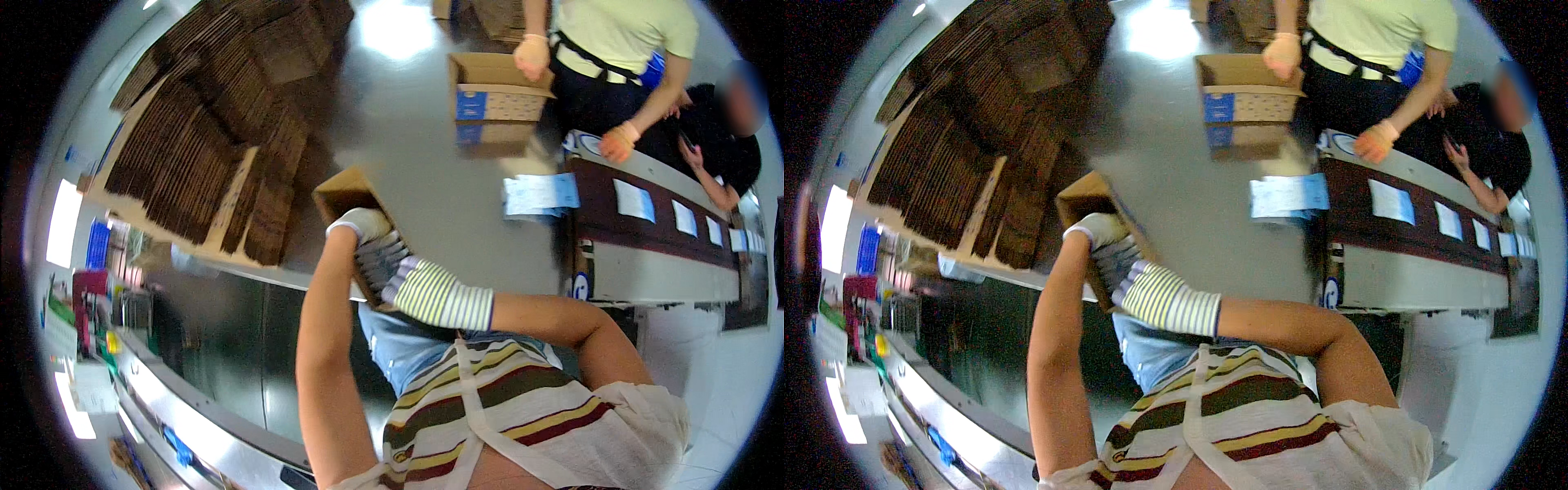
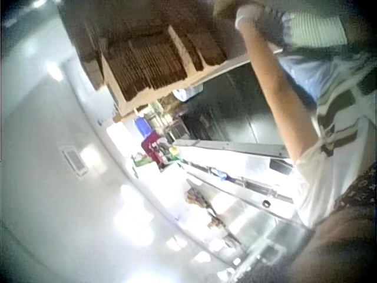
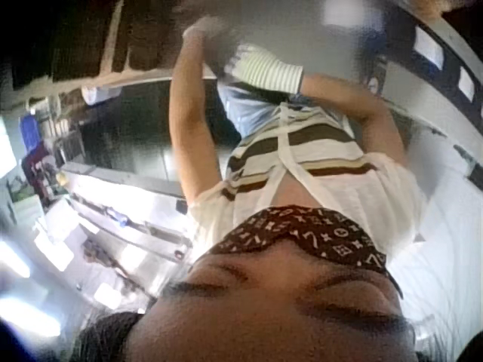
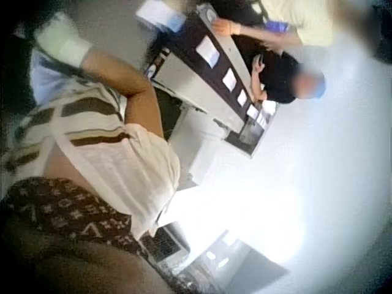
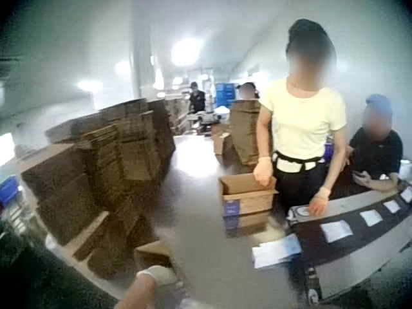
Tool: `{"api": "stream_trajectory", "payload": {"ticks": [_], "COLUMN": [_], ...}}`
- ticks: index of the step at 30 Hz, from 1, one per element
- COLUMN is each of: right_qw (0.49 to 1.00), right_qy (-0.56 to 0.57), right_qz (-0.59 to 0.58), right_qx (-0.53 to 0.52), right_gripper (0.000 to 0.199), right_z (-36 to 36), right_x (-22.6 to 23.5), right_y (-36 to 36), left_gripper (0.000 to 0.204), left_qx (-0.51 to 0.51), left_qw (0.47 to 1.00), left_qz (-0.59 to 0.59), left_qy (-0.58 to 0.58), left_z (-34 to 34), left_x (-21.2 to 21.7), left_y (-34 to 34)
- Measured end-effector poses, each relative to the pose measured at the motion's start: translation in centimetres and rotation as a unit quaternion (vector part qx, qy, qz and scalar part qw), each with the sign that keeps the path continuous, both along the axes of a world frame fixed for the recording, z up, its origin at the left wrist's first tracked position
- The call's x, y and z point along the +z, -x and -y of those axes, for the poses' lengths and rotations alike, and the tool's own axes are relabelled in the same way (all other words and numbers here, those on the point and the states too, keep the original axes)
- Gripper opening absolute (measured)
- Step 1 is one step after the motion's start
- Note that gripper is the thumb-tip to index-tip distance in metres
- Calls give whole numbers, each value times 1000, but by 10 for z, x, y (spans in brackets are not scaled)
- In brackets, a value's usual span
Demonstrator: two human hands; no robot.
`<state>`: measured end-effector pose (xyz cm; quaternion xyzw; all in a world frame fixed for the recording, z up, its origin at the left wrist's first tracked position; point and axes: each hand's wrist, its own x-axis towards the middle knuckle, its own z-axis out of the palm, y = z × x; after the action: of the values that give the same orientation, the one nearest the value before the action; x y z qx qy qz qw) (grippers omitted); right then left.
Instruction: The person packs small blue packets into cardboard boxes by hand while standing at a stainless steel table in a manufacturing facility.
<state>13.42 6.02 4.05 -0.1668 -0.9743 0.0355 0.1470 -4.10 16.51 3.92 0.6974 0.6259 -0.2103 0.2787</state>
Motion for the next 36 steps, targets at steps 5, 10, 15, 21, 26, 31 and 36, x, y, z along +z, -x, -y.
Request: {"api": "stream_trajectory", "payload": {"ticks": [5,10,15,21,26,31,36], "right_qw": [998,955,971,934,891,885,872], "right_qy": [-5,105,207,193,254,309,333], "right_qz": [-54,-259,-110,63,170,227,307], "right_qx": [-13,96,-50,-296,-336,-266,-187], "right_gripper": [18,29,38,29,33,38,64], "right_z": [4,8,-69,-193,-238,-257,-273], "right_x": [-14,10,31,-20,-22,-5,-54], "right_y": [-7,-27,-104,-244,-308,-291,-268], "left_gripper": [32,47,45,44,43,43,44], "left_qx": [-73,-10,-22,-36,-30,-27,-8], "left_qw": [993,987,979,981,980,979,981], "left_qz": [-12,-24,-23,-56,-46,-23,-7], "left_qy": [-90,-161,-201,-184,-189,-199,-195], "left_z": [27,64,70,67,64,63,62], "left_x": [8,7,-7,-7,-10,-12,-8], "left_y": [-16,-23,-14,-19,-19,-17,-18]}}
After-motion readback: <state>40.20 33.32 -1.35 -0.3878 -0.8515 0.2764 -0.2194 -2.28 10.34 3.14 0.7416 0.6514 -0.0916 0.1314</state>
